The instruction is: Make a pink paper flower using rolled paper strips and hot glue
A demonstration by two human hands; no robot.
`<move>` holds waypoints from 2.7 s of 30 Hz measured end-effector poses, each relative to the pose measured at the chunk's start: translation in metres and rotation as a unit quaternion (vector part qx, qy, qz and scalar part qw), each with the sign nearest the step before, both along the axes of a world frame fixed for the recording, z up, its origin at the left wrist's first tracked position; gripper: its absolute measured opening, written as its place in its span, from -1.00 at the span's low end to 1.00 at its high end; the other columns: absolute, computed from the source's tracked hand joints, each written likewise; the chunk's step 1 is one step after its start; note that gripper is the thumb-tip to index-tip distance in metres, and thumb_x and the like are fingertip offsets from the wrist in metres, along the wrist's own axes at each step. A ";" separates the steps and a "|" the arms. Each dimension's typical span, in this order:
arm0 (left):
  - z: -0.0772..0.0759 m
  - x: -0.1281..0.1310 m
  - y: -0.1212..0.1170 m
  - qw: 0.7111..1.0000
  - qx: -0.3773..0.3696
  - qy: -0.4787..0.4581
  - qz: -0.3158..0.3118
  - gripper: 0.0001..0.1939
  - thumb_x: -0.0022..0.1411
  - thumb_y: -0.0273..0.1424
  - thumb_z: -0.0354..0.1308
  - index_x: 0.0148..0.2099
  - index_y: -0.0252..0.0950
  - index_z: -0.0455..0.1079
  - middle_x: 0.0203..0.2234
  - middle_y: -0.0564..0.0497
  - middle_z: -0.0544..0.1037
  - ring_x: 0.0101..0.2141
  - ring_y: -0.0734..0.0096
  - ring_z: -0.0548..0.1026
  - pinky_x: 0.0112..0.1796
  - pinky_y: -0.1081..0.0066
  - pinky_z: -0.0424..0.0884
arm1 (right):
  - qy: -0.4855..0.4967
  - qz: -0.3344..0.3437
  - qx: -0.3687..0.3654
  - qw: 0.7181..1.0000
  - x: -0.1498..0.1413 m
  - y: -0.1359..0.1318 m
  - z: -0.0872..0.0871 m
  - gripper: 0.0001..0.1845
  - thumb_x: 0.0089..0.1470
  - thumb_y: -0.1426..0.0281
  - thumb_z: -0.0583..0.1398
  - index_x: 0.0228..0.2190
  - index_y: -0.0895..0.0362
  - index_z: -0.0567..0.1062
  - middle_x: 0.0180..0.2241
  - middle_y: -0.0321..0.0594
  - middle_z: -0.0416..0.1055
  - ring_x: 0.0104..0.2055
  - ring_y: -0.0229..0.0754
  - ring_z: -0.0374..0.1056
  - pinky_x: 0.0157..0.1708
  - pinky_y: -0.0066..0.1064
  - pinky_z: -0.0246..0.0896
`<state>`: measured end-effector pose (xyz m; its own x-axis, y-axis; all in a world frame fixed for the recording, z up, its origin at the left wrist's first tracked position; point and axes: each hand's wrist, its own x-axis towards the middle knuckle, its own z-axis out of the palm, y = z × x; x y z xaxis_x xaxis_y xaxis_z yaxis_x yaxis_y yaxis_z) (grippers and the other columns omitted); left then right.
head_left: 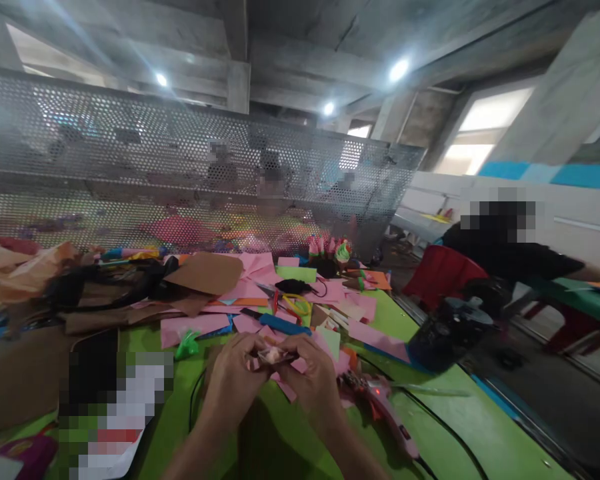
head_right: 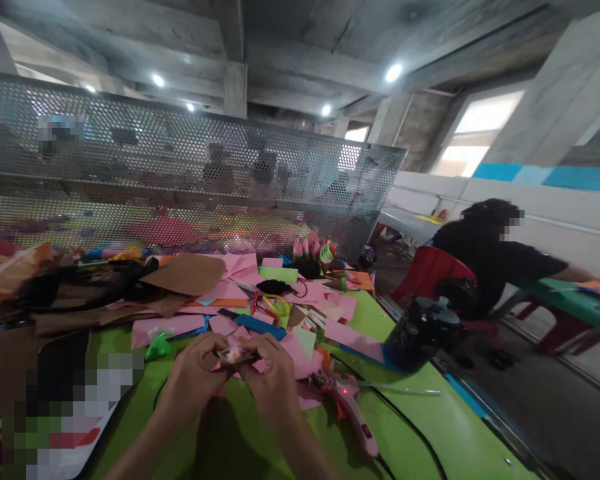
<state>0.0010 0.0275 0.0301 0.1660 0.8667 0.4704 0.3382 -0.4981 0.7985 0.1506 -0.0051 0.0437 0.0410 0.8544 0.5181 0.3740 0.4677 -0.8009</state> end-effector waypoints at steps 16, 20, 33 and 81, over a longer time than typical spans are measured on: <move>-0.001 -0.004 -0.001 0.931 -0.193 -0.247 -0.189 -0.82 0.16 -0.32 0.24 -0.19 -0.27 0.50 -0.30 -0.05 0.65 -0.28 0.26 0.58 -0.20 0.35 0.48 | 0.068 -0.027 -0.017 0.997 -0.004 -0.005 0.002 -0.89 -0.05 0.49 0.29 -0.38 0.09 0.54 -0.41 -0.30 0.45 -0.36 -0.21 0.37 -0.36 -0.46 0.26; -0.003 -0.003 0.002 0.915 -0.215 -0.295 -0.173 -0.81 0.07 -0.30 0.33 -0.27 -0.29 0.53 -0.41 -0.02 0.66 -0.38 0.31 0.59 -0.29 0.41 0.50 | 0.087 -0.017 -0.039 0.995 -0.003 -0.005 0.000 -0.84 -0.03 0.43 0.29 -0.31 0.10 0.54 -0.37 -0.25 0.48 -0.34 -0.18 0.41 -0.34 -0.41 0.31; -0.001 -0.002 -0.001 0.929 -0.204 -0.273 -0.142 -0.89 0.04 -0.38 0.33 -0.32 -0.25 0.53 -0.47 0.08 0.58 -0.42 0.43 0.49 -0.38 0.56 0.40 | 0.042 -0.038 -0.015 0.998 -0.001 -0.005 -0.003 -0.96 0.00 0.43 0.28 -0.46 0.12 0.51 -0.49 -0.30 0.42 -0.44 -0.23 0.32 -0.44 -0.46 0.19; -0.001 0.006 -0.016 0.993 0.068 0.068 -0.061 -0.67 0.21 -0.45 0.09 0.03 -0.19 0.43 -0.07 -0.14 0.59 -0.05 0.08 0.51 -0.08 0.15 0.41 | 0.112 -0.053 -0.085 0.989 0.002 -0.003 -0.001 -0.79 0.00 0.27 0.30 -0.49 0.14 0.45 -0.54 -0.31 0.38 -0.48 -0.24 0.26 -0.46 -0.44 0.20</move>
